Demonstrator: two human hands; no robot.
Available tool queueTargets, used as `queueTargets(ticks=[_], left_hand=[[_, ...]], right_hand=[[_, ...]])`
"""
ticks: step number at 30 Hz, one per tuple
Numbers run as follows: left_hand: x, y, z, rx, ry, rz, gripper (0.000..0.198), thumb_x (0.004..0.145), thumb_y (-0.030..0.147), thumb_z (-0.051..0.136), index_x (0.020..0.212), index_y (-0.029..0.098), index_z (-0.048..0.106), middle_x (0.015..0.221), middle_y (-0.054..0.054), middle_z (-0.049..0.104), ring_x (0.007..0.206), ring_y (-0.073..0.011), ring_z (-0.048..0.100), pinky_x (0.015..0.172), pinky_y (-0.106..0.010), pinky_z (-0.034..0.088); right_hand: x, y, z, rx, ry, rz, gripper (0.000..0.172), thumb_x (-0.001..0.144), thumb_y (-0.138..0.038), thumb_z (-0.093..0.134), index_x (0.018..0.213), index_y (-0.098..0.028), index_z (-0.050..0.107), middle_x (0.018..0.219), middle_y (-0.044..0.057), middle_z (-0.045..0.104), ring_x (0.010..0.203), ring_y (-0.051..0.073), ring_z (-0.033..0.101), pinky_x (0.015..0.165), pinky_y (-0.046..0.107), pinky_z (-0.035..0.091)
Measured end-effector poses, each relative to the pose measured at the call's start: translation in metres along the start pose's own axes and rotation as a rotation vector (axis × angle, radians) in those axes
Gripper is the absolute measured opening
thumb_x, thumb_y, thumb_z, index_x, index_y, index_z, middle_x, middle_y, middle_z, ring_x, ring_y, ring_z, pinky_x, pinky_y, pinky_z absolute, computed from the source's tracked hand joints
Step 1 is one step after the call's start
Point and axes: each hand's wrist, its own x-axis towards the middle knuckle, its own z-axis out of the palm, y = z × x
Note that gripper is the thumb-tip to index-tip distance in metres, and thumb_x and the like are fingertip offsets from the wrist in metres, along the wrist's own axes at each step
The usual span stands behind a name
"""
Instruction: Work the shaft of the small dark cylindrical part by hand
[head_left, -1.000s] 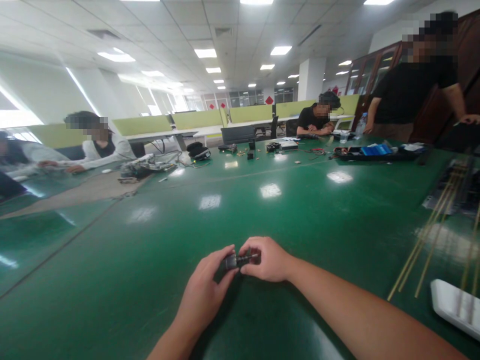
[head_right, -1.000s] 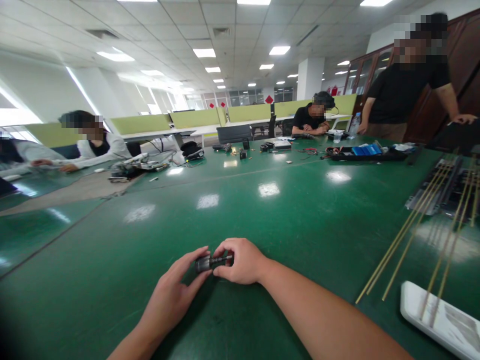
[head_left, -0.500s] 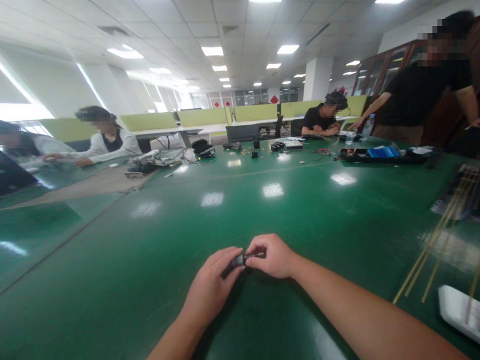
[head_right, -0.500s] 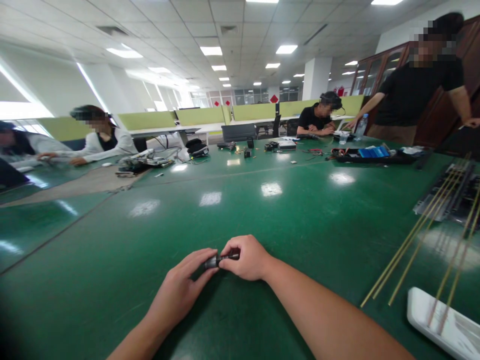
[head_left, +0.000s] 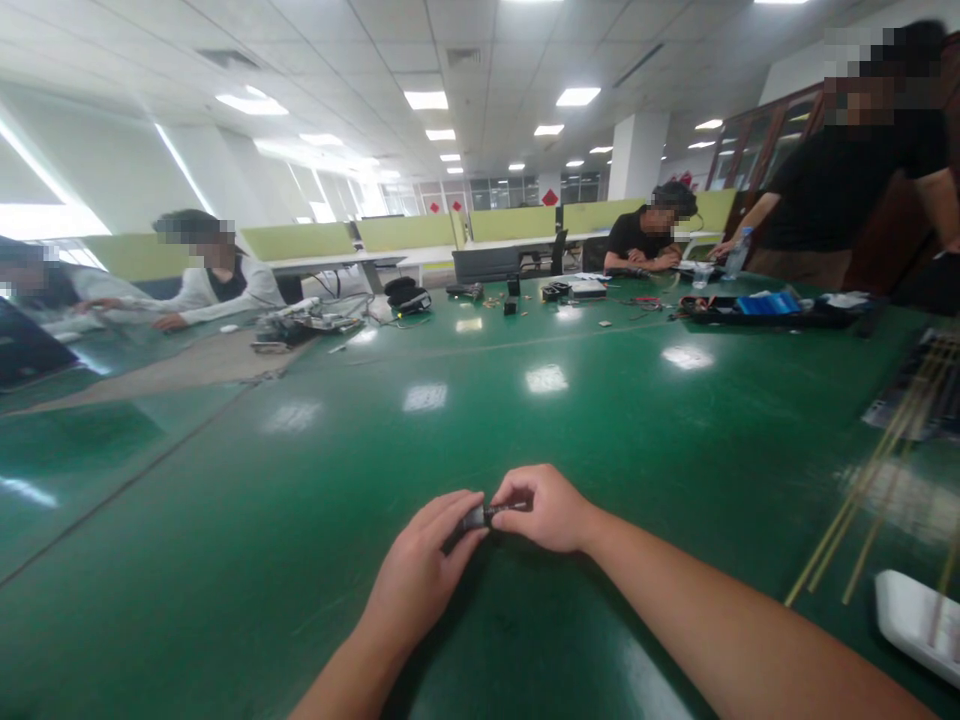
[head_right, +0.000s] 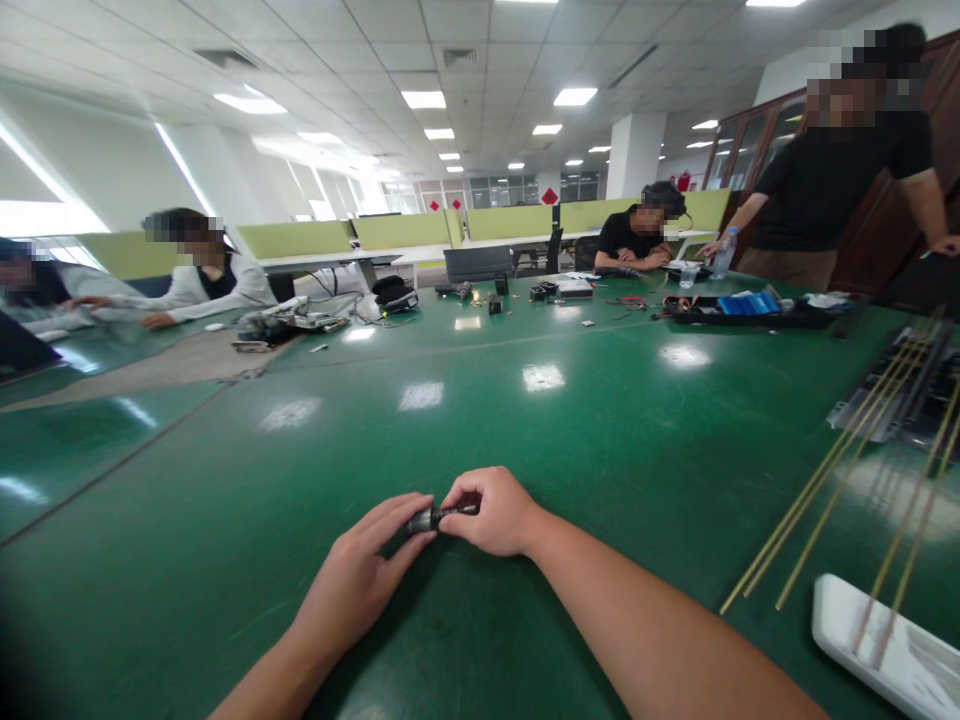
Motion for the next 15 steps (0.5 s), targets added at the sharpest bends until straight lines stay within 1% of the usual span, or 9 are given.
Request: queueTargets(ticks=[7, 15], left_hand=[[-0.0015, -0.0019, 0.0013, 0.016, 0.011, 0.005, 0.031, 0.094, 0.038, 0.059, 0.122, 0.026, 0.063, 0.12, -0.006, 0.065, 0.11, -0.0223, 0.063, 0.099, -0.039, 0.055], [-0.0018, -0.0037, 0.0016, 0.034, -0.003, 0.003, 0.03, 0.094, 0.037, 0.06, 0.123, 0.027, 0.062, 0.121, -0.005, 0.064, 0.11, -0.021, 0.062, 0.1, -0.038, 0.054]], right_hand=[[-0.0001, 0.0005, -0.0001, 0.018, -0.004, 0.013, 0.007, 0.072, -0.019, 0.074, 0.078, -0.016, 0.071, 0.071, -0.001, 0.067, 0.062, 0.013, 0.057, 0.06, 0.024, 0.044], [-0.0003, -0.0019, -0.0009, 0.015, -0.008, 0.016, 0.008, 0.071, -0.02, 0.075, 0.077, -0.016, 0.071, 0.07, 0.0, 0.067, 0.063, 0.013, 0.057, 0.06, 0.024, 0.043]])
